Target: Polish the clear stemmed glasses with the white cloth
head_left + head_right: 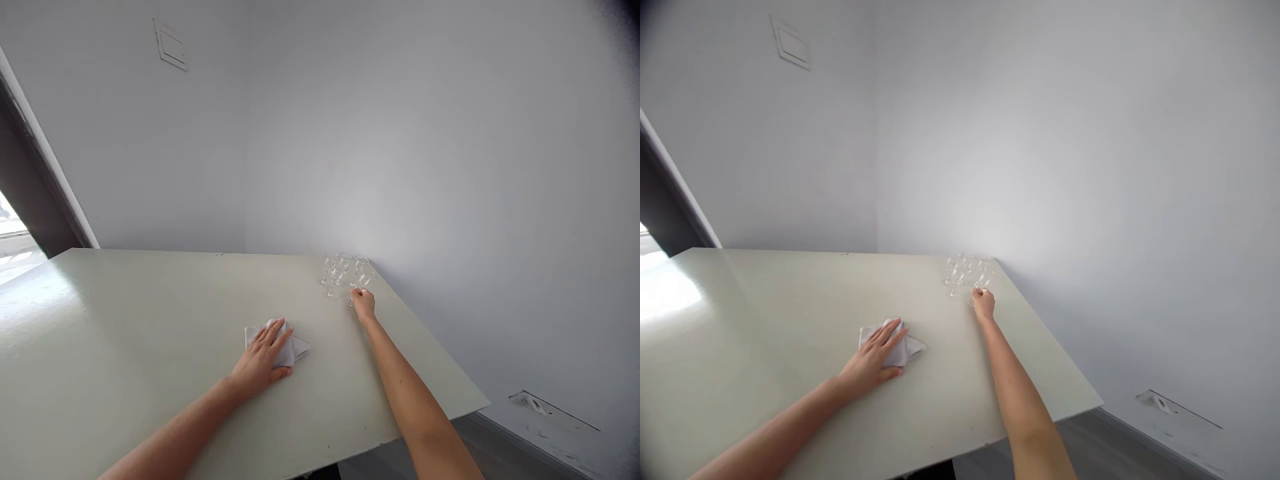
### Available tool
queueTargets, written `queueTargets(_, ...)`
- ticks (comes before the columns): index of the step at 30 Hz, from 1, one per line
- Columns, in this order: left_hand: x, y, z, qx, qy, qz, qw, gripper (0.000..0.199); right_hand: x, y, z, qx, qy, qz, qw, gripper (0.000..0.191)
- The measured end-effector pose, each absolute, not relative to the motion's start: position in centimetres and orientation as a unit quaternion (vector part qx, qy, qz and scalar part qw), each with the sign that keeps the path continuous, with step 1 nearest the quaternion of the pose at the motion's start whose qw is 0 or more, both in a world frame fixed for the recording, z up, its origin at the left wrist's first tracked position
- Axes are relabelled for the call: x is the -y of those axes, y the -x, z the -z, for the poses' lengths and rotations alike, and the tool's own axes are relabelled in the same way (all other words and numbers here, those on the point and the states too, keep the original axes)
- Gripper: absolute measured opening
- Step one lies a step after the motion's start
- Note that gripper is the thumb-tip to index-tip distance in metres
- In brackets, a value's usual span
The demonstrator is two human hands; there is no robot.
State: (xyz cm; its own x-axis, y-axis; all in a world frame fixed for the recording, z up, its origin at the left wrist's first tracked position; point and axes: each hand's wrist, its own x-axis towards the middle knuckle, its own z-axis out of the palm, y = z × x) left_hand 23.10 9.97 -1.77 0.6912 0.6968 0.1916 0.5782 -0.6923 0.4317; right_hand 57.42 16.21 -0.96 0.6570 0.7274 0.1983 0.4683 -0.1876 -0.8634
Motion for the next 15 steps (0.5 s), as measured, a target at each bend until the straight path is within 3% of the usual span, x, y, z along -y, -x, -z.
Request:
queueTargets(12, -10.3, -22.7, 2.1, -0.340, -0.902, -0.177, 0.199, 0.073, -20.1, -57.7, 2.2, 0.398, 0.781, -0.124, 0.465, 0.020)
queueTargets(15, -10.4, -22.4, 1.8, -0.346, -0.887, -0.195, 0.234, 0.076, -19.4, -57.5, 1.9, 0.394, 0.783, -0.125, 0.464, 0.029)
